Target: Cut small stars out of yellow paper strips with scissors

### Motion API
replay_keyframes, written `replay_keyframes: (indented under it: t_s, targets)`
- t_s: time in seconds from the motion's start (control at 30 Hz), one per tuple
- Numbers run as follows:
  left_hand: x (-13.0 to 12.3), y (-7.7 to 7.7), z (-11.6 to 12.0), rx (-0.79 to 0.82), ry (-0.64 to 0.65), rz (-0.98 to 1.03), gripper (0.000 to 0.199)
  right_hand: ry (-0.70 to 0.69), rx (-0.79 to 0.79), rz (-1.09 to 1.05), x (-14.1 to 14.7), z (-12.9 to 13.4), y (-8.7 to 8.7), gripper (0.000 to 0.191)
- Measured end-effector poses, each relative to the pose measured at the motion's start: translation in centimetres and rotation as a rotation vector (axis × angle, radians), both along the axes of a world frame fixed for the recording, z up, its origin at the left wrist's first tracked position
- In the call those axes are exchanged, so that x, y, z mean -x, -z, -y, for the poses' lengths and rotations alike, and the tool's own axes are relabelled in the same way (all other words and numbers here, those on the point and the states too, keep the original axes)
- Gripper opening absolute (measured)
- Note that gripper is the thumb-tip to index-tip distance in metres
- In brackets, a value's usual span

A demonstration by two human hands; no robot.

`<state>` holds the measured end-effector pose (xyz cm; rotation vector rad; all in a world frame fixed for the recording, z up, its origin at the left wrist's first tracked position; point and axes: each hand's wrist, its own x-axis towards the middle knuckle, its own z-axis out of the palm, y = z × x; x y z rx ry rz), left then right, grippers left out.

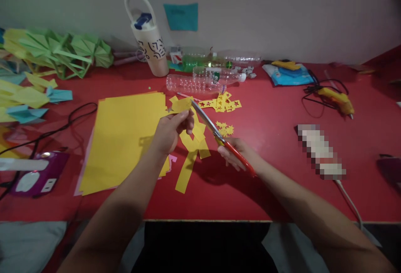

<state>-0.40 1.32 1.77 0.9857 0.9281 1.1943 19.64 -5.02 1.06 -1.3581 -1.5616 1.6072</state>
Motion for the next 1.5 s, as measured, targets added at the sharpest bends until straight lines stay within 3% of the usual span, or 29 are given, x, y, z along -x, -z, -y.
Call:
replay_keyframes:
  t_s: [0.47,0.83,1.13,1.5]
  targets:
    - [0.0,-0.7,0.1,-0.032,-0.051,0.048,0.018,-0.004,0.008,0.029,0.1,0.0,0.1,0.053]
    - [0.3,0.2,-0.5,-0.159,-0.086,-0.027,0.02,0.0,0.053,0.114,0.2,0.0,-0.5,0.056]
    - [0.4,0.7,-0.5,-0.152,-0.091,-0.03,0.014,-0.004,0.102,0.013,0.0,0.0,0.4,0.054]
    - [0.7,0.2,-0.4,-0.203,-0.08,-0.107,0.018,-0.041,0.044,0.088,-0.4,0.1,0.3,0.053]
